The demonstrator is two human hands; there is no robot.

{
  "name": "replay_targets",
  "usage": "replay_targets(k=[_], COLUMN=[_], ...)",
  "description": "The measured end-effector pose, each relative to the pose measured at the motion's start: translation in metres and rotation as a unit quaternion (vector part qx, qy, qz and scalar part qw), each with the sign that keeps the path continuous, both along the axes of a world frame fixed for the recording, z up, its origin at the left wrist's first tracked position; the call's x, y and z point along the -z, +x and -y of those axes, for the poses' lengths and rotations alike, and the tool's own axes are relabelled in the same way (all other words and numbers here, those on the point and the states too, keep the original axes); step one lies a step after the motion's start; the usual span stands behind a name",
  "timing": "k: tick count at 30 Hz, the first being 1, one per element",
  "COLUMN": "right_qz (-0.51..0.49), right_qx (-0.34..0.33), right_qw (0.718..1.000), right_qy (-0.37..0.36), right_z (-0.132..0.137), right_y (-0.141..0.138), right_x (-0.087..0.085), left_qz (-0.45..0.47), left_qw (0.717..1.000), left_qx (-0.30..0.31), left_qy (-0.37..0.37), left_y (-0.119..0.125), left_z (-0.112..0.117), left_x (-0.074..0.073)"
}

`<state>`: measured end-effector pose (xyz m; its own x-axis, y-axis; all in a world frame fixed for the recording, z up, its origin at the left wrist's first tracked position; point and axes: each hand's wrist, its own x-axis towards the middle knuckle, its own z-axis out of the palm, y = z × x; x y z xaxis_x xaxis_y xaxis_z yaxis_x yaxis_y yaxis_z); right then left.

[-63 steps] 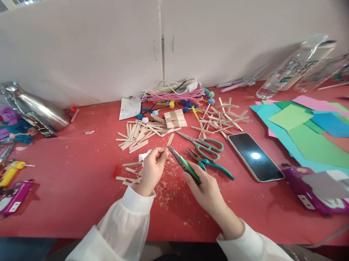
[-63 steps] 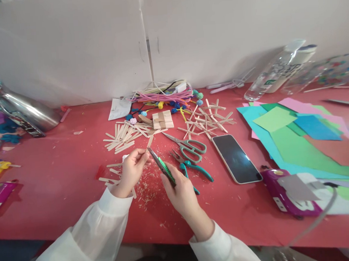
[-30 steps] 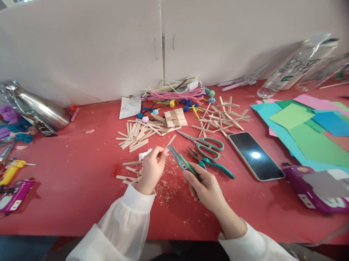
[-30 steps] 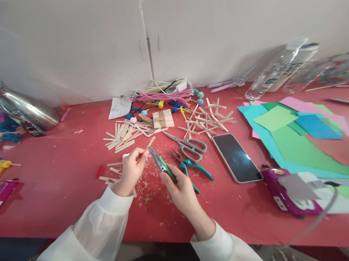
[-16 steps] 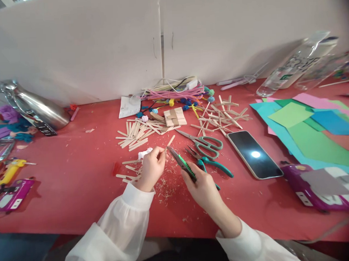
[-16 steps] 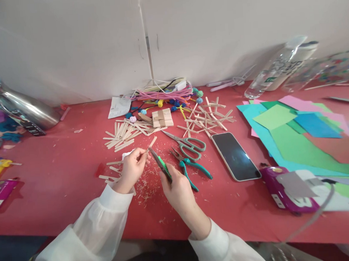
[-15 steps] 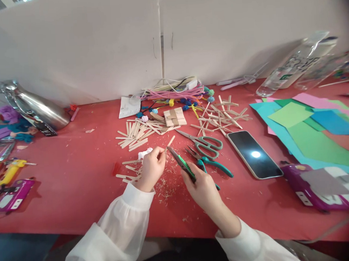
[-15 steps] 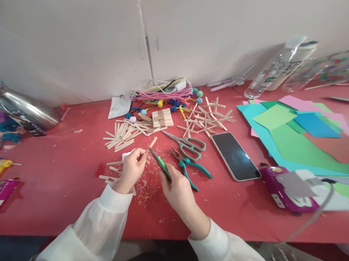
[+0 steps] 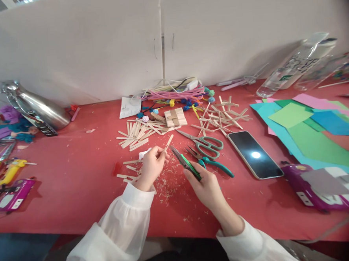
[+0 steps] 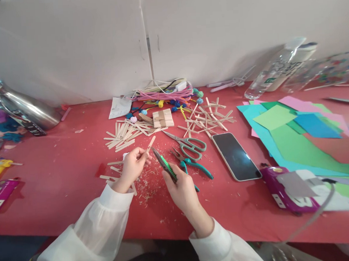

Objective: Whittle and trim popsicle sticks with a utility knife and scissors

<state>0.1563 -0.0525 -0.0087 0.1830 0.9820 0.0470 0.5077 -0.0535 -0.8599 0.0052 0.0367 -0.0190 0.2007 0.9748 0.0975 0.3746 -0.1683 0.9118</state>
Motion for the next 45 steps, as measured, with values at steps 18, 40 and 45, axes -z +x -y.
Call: replay_targets(k=[18,40,45], right_qz=[-0.245,-0.308,-0.306], right_qx=[-0.008,-0.001,-0.001], right_qw=[0.964,0.943,0.944], right_qy=[-0.101,-0.126,-0.126], right_z=[-0.0007,-0.0021,-0.001], right_y=[-0.0069,-0.0046,-0.0038], right_x=[-0.0025,-0.008,-0.0069], left_qz=[-0.011,-0.076,-0.077], left_qw=[0.999,0.995,0.994], left_qx=[0.0,-0.007,-0.008], left_qy=[0.044,0.071,0.072], left_y=[-0.0002,-0.0015,-0.0013], left_z=[-0.0003,0.0022,0.0028], left_x=[0.0034,-0.001,-0.0015])
